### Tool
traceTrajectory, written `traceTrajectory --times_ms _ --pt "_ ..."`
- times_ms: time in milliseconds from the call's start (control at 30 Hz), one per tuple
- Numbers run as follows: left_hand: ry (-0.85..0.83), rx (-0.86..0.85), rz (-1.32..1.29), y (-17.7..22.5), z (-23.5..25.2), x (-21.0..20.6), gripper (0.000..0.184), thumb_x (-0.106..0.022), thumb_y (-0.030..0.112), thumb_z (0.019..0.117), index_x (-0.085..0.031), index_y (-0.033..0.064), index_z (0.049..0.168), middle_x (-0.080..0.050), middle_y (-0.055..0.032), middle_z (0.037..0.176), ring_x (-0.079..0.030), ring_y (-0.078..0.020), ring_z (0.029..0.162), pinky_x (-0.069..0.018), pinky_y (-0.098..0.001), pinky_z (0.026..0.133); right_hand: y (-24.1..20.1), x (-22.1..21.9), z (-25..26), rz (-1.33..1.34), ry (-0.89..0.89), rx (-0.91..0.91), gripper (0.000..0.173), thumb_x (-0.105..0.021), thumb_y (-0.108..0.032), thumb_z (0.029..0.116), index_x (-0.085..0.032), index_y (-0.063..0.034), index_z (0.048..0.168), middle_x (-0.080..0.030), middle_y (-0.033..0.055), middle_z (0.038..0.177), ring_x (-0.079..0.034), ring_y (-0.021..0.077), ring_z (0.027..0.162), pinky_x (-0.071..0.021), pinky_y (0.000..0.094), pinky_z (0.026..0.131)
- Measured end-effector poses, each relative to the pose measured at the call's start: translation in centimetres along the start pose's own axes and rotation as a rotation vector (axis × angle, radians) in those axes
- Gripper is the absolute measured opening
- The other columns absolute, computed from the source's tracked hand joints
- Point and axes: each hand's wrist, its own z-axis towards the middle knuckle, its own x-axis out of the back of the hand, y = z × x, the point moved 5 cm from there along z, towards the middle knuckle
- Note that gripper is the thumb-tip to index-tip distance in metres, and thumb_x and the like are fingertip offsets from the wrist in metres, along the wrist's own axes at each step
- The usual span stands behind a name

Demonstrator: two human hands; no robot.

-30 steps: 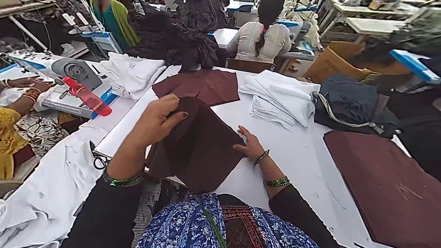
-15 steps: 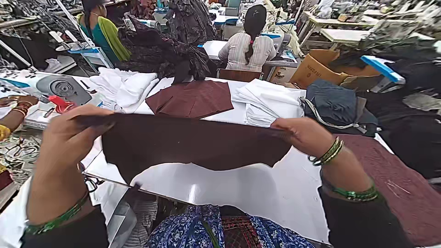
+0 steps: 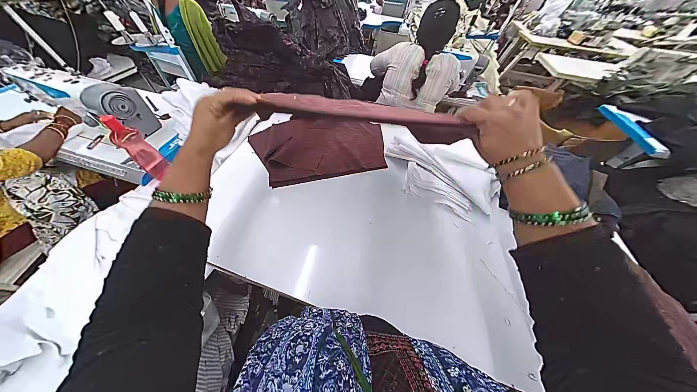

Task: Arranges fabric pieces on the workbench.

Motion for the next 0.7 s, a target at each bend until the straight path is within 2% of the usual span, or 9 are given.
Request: traceTrajectory --times_ms 100,200,267,367,433,500,533,633,700 --pt "-0.091 0.065 0.047 -2.8 -7.5 -3.3 0.020 -0.053 -0.005 0.0976 -0.071 -0.0122 0.105 -0.070 -0.0238 0.117 -0.066 -0.0275 0.120 -0.0466 -0.0418 0.112 -1.3 -7.0 -6.3 0.135 -0.120 -0.028 0.026 -0.052 -0.001 0.1019 -0.073 -0.0018 0.116 -0.068 0.0335 0.110 -0.063 0.0574 0.106 -0.0294 0.0796 0.105" --pt "-0.287 0.256 0.106 -3.9 -16.6 -8.0 0.025 -0.052 -0.013 0.0940 -0.074 -0.0081 0.105 -0.071 -0.0235 0.119 -0.066 -0.0352 0.121 -0.0471 -0.0506 0.110 -3.2 -14.0 -14.5 0.250 -0.262 -0.099 0.032 -0.050 0.005 0.0984 -0.076 -0.0038 0.115 -0.071 0.0296 0.113 -0.065 0.0542 0.108 -0.0252 0.0804 0.107" --pt "-0.394 0.305 0.151 -3.5 -21.8 -10.3 0.033 -0.047 -0.010 0.0944 -0.076 -0.0031 0.109 -0.070 -0.0208 0.127 -0.063 -0.0371 0.126 -0.0449 -0.0530 0.111 -4.4 -16.0 -19.5 0.297 -0.312 -0.157 0.035 -0.051 0.009 0.0959 -0.077 -0.0045 0.115 -0.071 0.0275 0.115 -0.066 0.0522 0.109 -0.0233 0.0791 0.109" --pt "-0.312 0.266 0.199 -1.5 -26.1 -11.4 0.033 -0.049 -0.004 0.0932 -0.079 0.0030 0.103 -0.072 -0.0167 0.126 -0.061 -0.0435 0.127 -0.0374 -0.0643 0.112 -4.9 -15.4 -24.1 0.304 -0.265 -0.228 0.041 -0.052 0.011 0.0937 -0.078 -0.0102 0.117 -0.072 0.0217 0.117 -0.067 0.0484 0.108 -0.0254 0.0790 0.108" --pt "-0.261 0.241 0.236 -0.4 -27.1 -11.7 0.031 -0.050 0.002 0.0927 -0.080 0.0050 0.102 -0.073 -0.0155 0.124 -0.061 -0.0459 0.126 -0.0366 -0.0678 0.110 -4.9 -13.8 -24.9 0.292 -0.433 -0.363 0.046 -0.048 0.010 0.0958 -0.074 -0.0123 0.127 -0.067 0.0205 0.131 -0.060 0.0467 0.125 -0.0172 0.0772 0.113" --pt "-0.228 0.215 0.267 -0.1 -27.4 -11.8 0.031 -0.051 0.006 0.0929 -0.080 0.0057 0.101 -0.073 -0.0151 0.123 -0.062 -0.0452 0.125 -0.0386 -0.0671 0.109 -5.6 -12.0 -23.7 0.287 -0.745 -0.534 0.053 -0.045 0.006 0.0982 -0.057 -0.0135 0.147 -0.048 0.0189 0.155 -0.037 0.0416 0.148 -0.0067 0.0716 0.119" --pt "-0.225 0.209 0.280 -0.2 -27.4 -11.7 0.031 -0.050 0.007 0.0931 -0.080 0.0064 0.101 -0.073 -0.0142 0.123 -0.062 -0.0442 0.125 -0.0396 -0.0655 0.108 -6.6 -11.3 -22.7 0.312 -0.786 -0.555 0.055 -0.049 0.002 0.0980 -0.052 -0.0120 0.151 -0.042 0.0207 0.159 -0.031 0.0420 0.151 -0.0078 0.0714 0.119" --pt "-0.233 0.203 0.296 -0.7 -27.4 -11.6 0.032 -0.050 0.012 0.0942 -0.081 0.0090 0.102 -0.073 -0.0127 0.123 -0.061 -0.0434 0.126 -0.0407 -0.0639 0.107 -12.6 -11.3 -18.6 0.425 -0.620 -0.415 0.054 -0.061 -0.023 0.0992 -0.051 -0.0121 0.151 -0.040 0.0212 0.160 -0.030 0.0408 0.152 -0.0153 0.0702 0.119" --pt "-0.241 0.208 0.289 -0.8 -27.6 -11.6 0.033 -0.049 0.014 0.0945 -0.080 0.0088 0.103 -0.073 -0.0134 0.124 -0.059 -0.0451 0.127 -0.0399 -0.0649 0.106 -16.9 -12.9 -15.8 0.497 -0.643 -0.342 0.066 -0.058 -0.046 0.1007 -0.041 -0.0182 0.158 -0.027 0.0166 0.167 -0.017 0.0376 0.157 -0.0094 0.0697 0.120"
